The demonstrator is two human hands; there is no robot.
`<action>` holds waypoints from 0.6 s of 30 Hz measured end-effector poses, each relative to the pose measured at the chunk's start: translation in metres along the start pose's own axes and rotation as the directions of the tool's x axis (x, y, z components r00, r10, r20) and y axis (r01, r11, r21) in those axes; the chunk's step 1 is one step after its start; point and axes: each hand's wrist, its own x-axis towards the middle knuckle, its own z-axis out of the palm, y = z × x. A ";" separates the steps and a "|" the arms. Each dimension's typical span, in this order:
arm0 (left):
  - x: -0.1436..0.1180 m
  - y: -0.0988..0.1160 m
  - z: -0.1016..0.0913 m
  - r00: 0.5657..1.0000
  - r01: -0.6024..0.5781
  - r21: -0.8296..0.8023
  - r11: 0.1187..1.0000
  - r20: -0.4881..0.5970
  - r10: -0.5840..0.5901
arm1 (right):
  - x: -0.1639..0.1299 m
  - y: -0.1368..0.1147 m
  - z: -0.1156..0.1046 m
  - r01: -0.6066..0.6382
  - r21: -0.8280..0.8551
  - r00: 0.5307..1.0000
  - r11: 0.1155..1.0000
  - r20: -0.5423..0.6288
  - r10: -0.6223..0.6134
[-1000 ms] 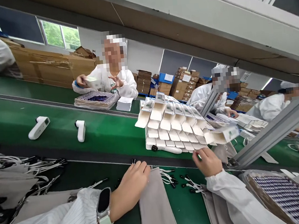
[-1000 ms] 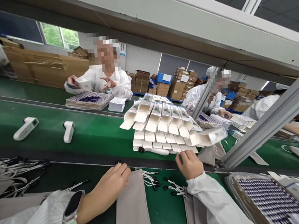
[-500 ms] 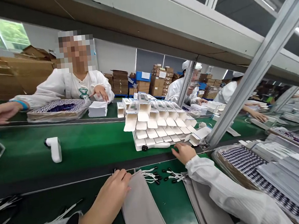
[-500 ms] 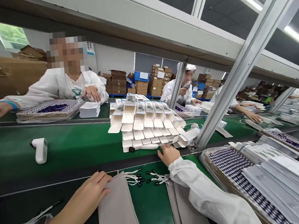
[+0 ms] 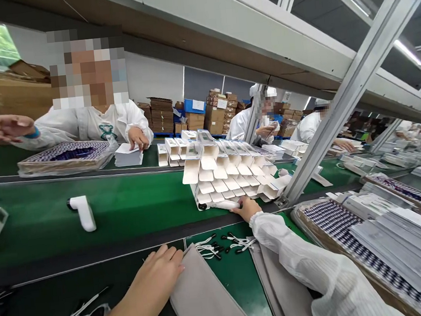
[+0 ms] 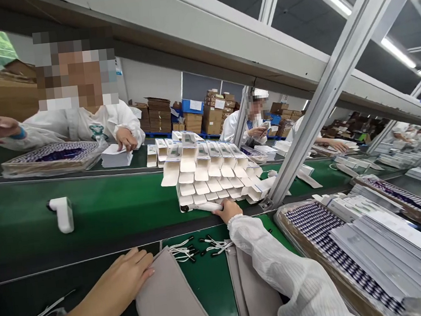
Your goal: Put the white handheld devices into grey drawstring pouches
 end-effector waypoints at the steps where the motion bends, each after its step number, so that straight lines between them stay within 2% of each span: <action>1: 0.000 0.003 -0.003 1.000 0.002 -0.041 0.999 0.000 -0.002 | -0.002 0.001 -0.001 0.045 0.008 0.999 0.999 -0.006 -0.045; 4: -0.001 0.011 -0.012 0.999 0.035 -0.166 0.985 -0.010 -0.038 | -0.013 0.004 -0.009 0.209 0.033 0.978 0.977 -0.019 -0.208; 6: 0.000 0.014 -0.017 0.997 0.071 -0.259 0.963 -0.004 -0.075 | -0.021 0.008 -0.018 0.332 0.047 0.943 0.942 -0.020 -0.331; 9: 0.003 0.014 -0.024 0.992 0.122 -0.430 0.895 0.064 -0.105 | -0.026 0.010 -0.030 0.442 0.114 0.894 0.890 0.034 -0.448; 12: 0.005 0.007 -0.029 0.977 0.138 -0.559 0.817 0.214 -0.019 | -0.025 -0.001 -0.031 0.374 0.160 0.901 0.914 0.172 -0.399; 15: 0.005 0.000 -0.032 0.940 0.158 -0.607 0.779 0.334 0.070 | -0.023 -0.018 -0.023 0.289 0.051 0.937 0.956 0.189 -0.294; 18: 0.005 0.000 -0.034 0.961 0.100 -0.620 0.778 0.262 0.086 | -0.028 -0.026 -0.023 0.270 -0.036 0.952 0.962 0.160 -0.261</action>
